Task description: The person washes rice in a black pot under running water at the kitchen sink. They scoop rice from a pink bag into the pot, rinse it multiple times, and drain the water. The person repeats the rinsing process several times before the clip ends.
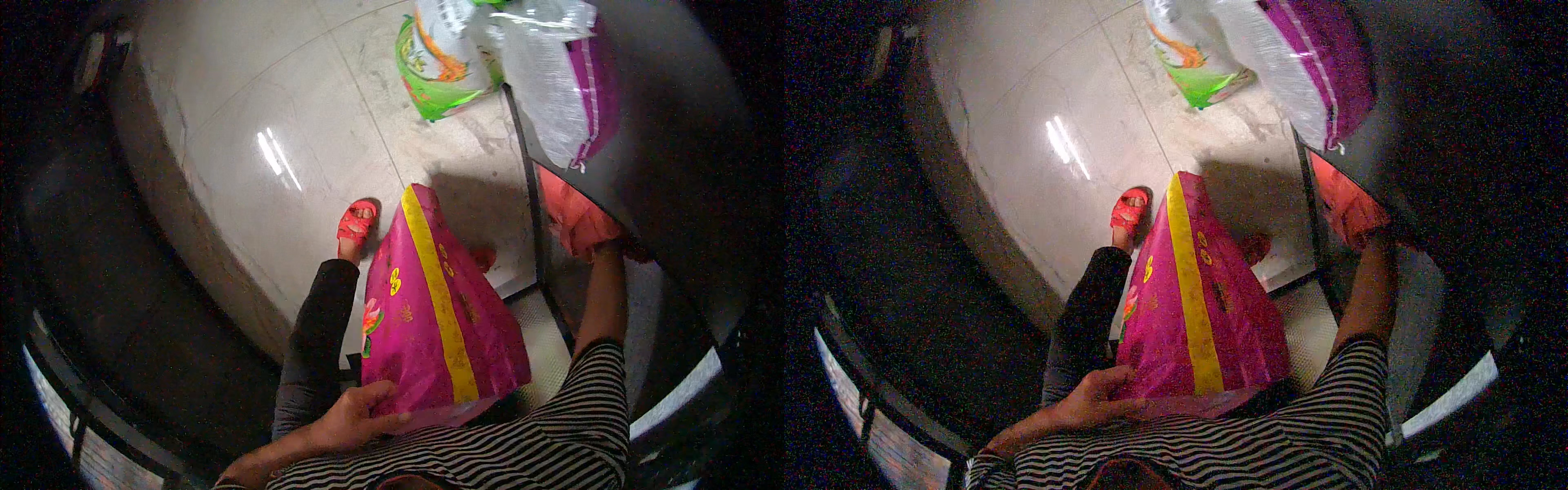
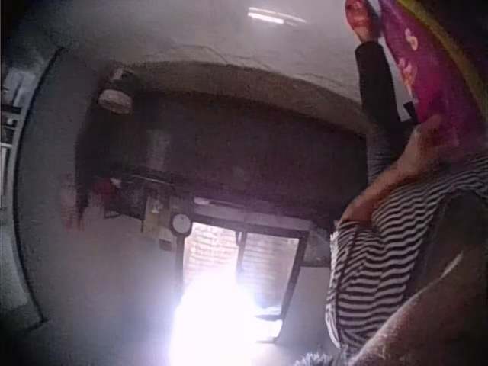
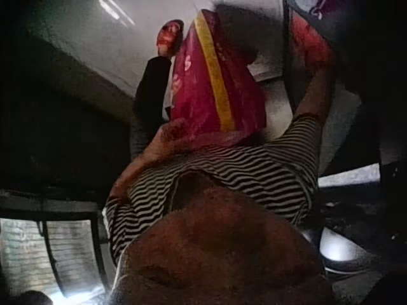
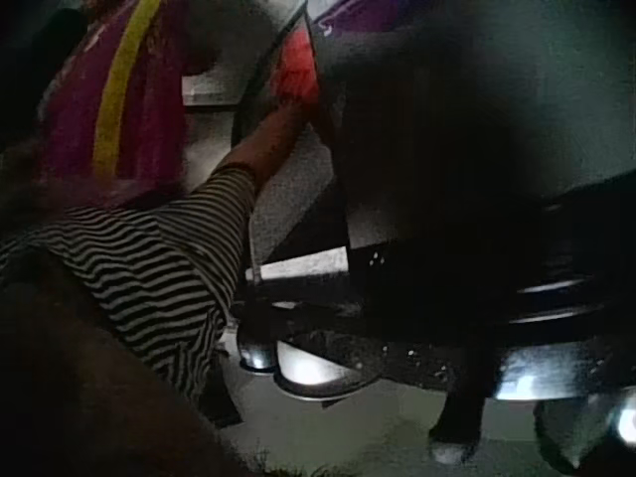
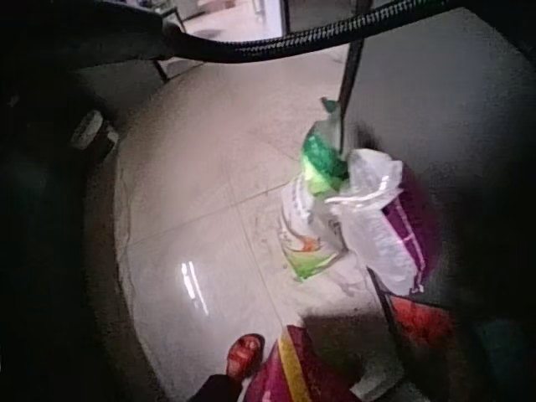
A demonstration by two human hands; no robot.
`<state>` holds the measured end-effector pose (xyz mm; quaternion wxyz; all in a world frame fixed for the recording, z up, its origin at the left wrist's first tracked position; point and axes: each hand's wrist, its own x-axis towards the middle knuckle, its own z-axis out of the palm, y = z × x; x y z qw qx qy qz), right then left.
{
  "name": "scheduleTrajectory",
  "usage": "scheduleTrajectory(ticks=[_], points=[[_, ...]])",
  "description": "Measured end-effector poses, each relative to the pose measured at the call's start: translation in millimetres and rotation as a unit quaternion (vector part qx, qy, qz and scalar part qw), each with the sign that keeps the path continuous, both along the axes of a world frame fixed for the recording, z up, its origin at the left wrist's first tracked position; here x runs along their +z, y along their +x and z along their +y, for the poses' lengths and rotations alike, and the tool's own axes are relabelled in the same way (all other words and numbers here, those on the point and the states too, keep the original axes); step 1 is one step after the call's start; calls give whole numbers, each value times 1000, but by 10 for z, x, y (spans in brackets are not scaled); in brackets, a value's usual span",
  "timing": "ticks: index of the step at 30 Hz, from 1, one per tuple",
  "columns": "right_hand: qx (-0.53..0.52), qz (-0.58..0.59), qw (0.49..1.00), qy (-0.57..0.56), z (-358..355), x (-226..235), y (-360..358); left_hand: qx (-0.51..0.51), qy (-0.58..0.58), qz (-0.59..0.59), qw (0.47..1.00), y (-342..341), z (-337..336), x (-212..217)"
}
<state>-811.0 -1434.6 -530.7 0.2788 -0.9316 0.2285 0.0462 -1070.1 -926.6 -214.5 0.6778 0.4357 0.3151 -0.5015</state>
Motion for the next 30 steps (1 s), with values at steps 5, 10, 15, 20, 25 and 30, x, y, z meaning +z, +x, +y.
scheduleTrajectory(ticks=[5, 10, 15, 20, 25, 30], points=[[-1, 19, 1000, 14, -122, -76, -69, -50, 31, -51, 997, 7, 60, -38], [11, 34, 999, 18, -260, 37, -63, -18, 60, -70, 996, -149, -38, -18], [14, 48, 998, 31, -394, 242, -31, 104, 109, -7, 989, 16, -14, 150], [16, 60, 997, 45, -518, 448, -176, 90, 214, -102, 967, 58, -58, 236], [-12, 44, 998, 53, -657, 909, -551, 75, 216, -63, 972, 238, -113, 490], [24, -49, 997, 52, 163, 2007, -1363, 117, 232, -78, 963, 133, -243, 607]])
